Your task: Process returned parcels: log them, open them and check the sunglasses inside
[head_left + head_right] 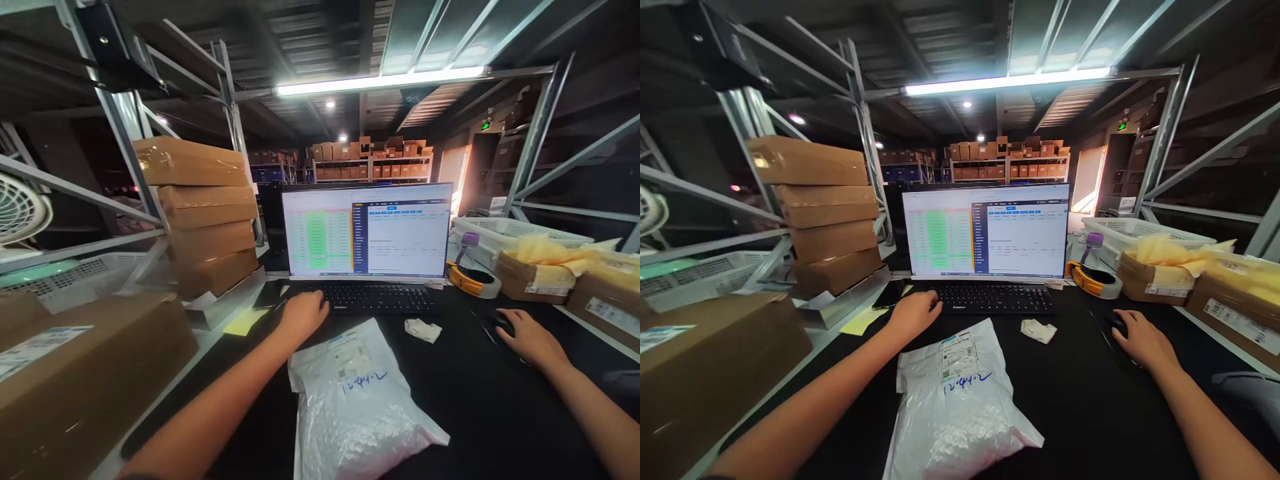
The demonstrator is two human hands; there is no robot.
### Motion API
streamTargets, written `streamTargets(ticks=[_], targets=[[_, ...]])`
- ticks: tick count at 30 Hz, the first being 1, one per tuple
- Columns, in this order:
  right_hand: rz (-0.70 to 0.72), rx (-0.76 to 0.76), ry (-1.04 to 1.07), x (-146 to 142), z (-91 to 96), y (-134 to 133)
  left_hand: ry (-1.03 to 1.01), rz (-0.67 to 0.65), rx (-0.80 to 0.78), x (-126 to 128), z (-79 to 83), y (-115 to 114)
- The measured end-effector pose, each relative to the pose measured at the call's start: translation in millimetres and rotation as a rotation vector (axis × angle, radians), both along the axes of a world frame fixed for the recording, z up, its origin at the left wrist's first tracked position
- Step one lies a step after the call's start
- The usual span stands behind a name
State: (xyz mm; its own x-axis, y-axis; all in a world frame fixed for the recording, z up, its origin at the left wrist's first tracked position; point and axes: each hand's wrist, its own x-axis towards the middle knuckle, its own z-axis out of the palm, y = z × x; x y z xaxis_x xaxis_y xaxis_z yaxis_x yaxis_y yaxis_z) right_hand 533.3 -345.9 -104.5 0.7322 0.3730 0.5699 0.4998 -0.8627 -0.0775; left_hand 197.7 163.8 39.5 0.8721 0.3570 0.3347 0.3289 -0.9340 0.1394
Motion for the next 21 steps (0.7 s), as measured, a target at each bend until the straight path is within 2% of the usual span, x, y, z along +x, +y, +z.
streamTargets(ticks=[5, 8, 15, 21], targets=[[-0.043, -0.038, -0.003, -9.2, 4.1, 5.5, 0.222, -0.032, -0.184, -29.6, -40.2, 28.9], [-0.061, -0.038, 0.007, -12.3, 4.4, 7.1, 0.264, -0.084, -0.326, -44.5, -58.0, 40.9], [-0.12, -0.055, 0.029, -23.9, 14.0, 10.2, 0.143, -0.185, -0.589, -61.1, -71.9, 43.2], [-0.138, -0.057, 0.136, -36.2, 27.2, 13.8, 0.024, -0.185, -0.669, -65.2, -85.0, 48.9]])
